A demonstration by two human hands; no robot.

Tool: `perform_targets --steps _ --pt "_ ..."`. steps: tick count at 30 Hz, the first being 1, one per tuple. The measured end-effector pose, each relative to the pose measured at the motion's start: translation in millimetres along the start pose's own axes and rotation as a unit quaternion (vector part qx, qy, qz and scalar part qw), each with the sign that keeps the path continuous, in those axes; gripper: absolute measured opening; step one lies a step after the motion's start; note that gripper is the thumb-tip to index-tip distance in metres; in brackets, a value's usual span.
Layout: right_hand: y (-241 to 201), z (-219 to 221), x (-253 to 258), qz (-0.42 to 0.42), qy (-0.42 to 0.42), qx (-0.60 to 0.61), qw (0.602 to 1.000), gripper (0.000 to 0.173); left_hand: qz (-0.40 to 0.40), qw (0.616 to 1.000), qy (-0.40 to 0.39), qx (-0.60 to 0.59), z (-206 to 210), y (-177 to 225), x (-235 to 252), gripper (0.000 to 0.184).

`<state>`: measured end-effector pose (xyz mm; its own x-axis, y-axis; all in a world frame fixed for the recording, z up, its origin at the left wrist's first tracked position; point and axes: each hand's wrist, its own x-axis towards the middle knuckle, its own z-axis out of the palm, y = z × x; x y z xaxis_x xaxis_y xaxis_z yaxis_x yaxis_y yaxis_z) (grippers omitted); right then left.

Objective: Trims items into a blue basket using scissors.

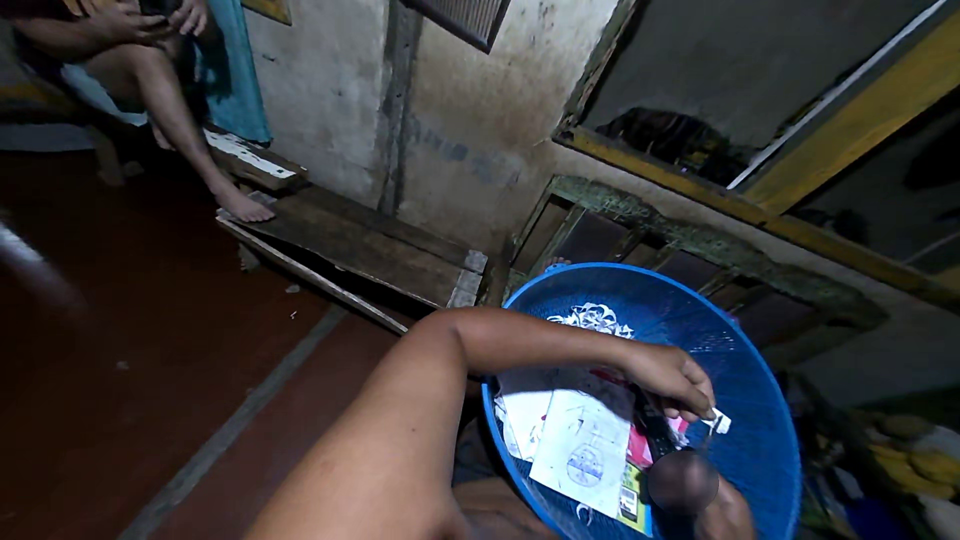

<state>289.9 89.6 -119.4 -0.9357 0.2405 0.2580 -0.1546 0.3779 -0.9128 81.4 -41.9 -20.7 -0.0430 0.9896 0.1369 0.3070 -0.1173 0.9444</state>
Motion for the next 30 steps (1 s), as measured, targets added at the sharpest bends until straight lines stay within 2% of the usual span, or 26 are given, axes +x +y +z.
perform_targets --steps 11,20,26,30 --pt "-1 -1 -3 -0.010 -0.004 -0.001 1.000 0.036 0.008 1.000 -0.011 0.013 -2 3 -1 0.018" --pt "-8 4 -2 -0.022 0.043 -0.036 0.998 0.028 0.009 0.996 -0.002 0.087 -13 5 -3 0.022" --pt "-9 6 -2 -0.019 0.059 -0.049 0.997 0.025 0.018 0.994 0.011 0.105 -15 6 -4 0.020" --pt "-12 8 -3 0.006 0.070 -0.061 0.996 0.023 0.055 0.990 0.044 0.121 -17 5 -1 0.019"
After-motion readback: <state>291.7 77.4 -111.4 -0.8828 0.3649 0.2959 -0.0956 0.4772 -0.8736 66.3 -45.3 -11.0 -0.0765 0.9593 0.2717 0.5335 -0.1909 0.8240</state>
